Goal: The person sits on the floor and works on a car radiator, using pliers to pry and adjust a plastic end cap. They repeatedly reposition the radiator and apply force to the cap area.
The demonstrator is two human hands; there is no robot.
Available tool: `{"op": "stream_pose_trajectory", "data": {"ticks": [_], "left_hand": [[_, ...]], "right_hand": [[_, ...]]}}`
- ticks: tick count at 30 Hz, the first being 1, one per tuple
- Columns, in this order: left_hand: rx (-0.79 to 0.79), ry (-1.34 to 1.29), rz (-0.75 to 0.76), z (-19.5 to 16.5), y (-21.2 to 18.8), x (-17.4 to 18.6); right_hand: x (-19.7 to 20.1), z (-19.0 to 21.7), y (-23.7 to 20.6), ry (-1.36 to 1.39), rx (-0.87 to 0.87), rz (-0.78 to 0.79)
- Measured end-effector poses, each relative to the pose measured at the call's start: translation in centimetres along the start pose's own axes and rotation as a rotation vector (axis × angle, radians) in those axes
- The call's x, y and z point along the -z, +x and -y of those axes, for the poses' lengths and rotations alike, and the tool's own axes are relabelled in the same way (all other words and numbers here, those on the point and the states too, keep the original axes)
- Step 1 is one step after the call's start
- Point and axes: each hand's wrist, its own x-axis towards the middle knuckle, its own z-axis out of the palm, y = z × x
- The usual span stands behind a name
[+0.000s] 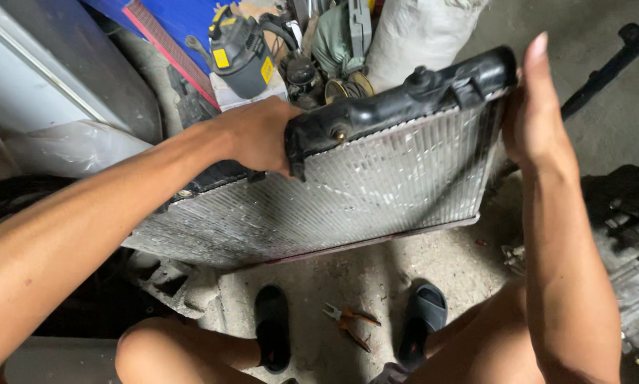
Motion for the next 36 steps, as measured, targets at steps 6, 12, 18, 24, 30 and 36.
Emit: {"op": "stream_pose_trajectory", "data": {"ticks": [6, 12, 18, 24, 30, 36], "left_hand": [[0.005, 0.100, 0.112, 2.1, 2.0, -3.1], [-0.075, 0.123, 0.202, 4.3, 3.9, -8.7], [-0.088, 0.143, 0.307, 9.0, 5.6, -13.5], [-0.179, 0.224, 0.324, 13.7, 7.0, -19.8], [-0.175, 0.297, 0.424, 16.1, 8.5, -24.3], [-0.036, 0.310, 0.559, 16.2, 9.3, -26.5]], "right_hand": [[-1.0, -6.7, -3.8, -0.059, -0.176, -0.203], [-1.4, -16.3, -9.8, -0.272, -0.068, -0.385], [-4.9, -23.7, -16.1, -0.120, -0.351, -0.397], [-9.3, -26.8, -20.5, -0.267, -0.452, -0.410], [-12.7, -29.5, -21.9, 0.014, -0.705, -0.448], [-13.1, -31.1, -22.1, -0.162, -0.567, -0.281]]}}
